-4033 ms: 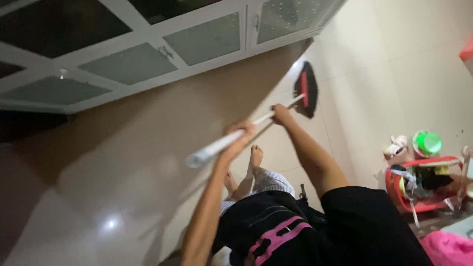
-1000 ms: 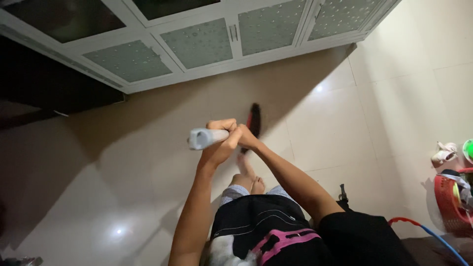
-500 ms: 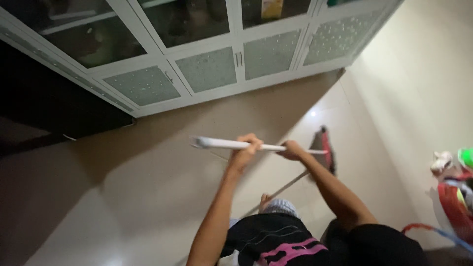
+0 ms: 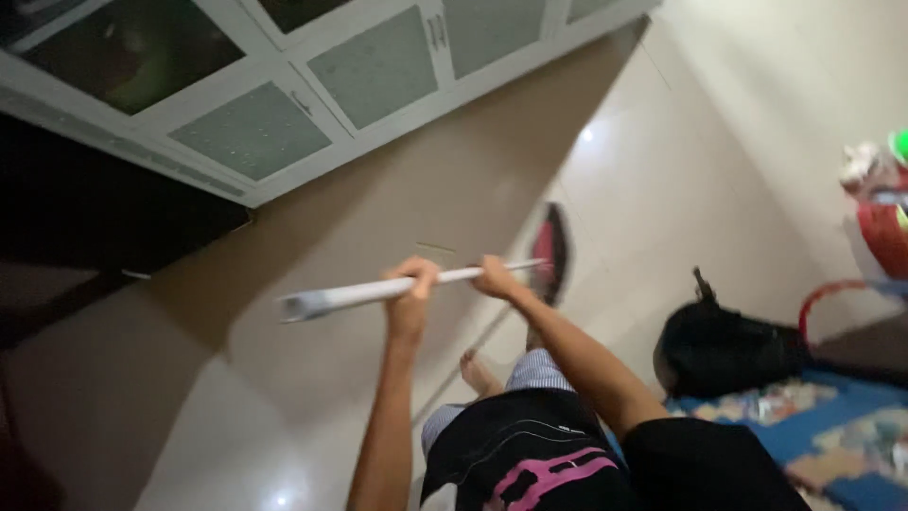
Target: Sweeping a cluttered floor with a broom.
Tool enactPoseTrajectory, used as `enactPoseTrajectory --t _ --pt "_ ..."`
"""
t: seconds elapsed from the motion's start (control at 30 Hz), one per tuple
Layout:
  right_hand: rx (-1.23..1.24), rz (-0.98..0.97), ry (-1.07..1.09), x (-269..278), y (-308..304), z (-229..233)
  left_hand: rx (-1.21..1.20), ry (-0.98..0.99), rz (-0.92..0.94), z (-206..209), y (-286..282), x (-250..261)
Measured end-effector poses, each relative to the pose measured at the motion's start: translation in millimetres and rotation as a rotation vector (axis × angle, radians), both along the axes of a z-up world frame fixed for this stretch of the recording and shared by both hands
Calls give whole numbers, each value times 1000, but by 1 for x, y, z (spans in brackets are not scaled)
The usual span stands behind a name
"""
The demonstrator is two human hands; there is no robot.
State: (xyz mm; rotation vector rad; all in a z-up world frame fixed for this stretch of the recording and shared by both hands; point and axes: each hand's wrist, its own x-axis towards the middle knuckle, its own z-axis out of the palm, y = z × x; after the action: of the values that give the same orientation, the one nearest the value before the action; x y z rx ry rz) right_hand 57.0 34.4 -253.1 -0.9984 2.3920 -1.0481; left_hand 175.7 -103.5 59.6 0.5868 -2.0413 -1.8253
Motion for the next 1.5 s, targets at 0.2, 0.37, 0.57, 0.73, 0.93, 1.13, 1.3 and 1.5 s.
enactPoseTrajectory --t 0.2,0.37,0.57,0.73,0.93,1.13,1.3,1.5 --pt "-119 -89 -408 64 -71 122 -106 199 32 73 -23 38" --pt "-158 -100 -199 73 -29 167 112 390 -9 107 -15 41" --pt "101 -254 -148 61 107 61 353 255 -241 16 47 20" --pt "275 -365 -199 64 240 10 377 50 -481 -65 129 29" --pt "331 -431 -4 79 321 -13 249 -24 -647 -105 193 37" --pt "354 -566 60 60 324 -27 271 -158 -601 -88 200 10" --pt "288 -520 -11 44 311 -50 279 -134 -525 -83 190 14" --pt "145 -358 -34 44 222 -62 29 -111 -448 -12 170 15"
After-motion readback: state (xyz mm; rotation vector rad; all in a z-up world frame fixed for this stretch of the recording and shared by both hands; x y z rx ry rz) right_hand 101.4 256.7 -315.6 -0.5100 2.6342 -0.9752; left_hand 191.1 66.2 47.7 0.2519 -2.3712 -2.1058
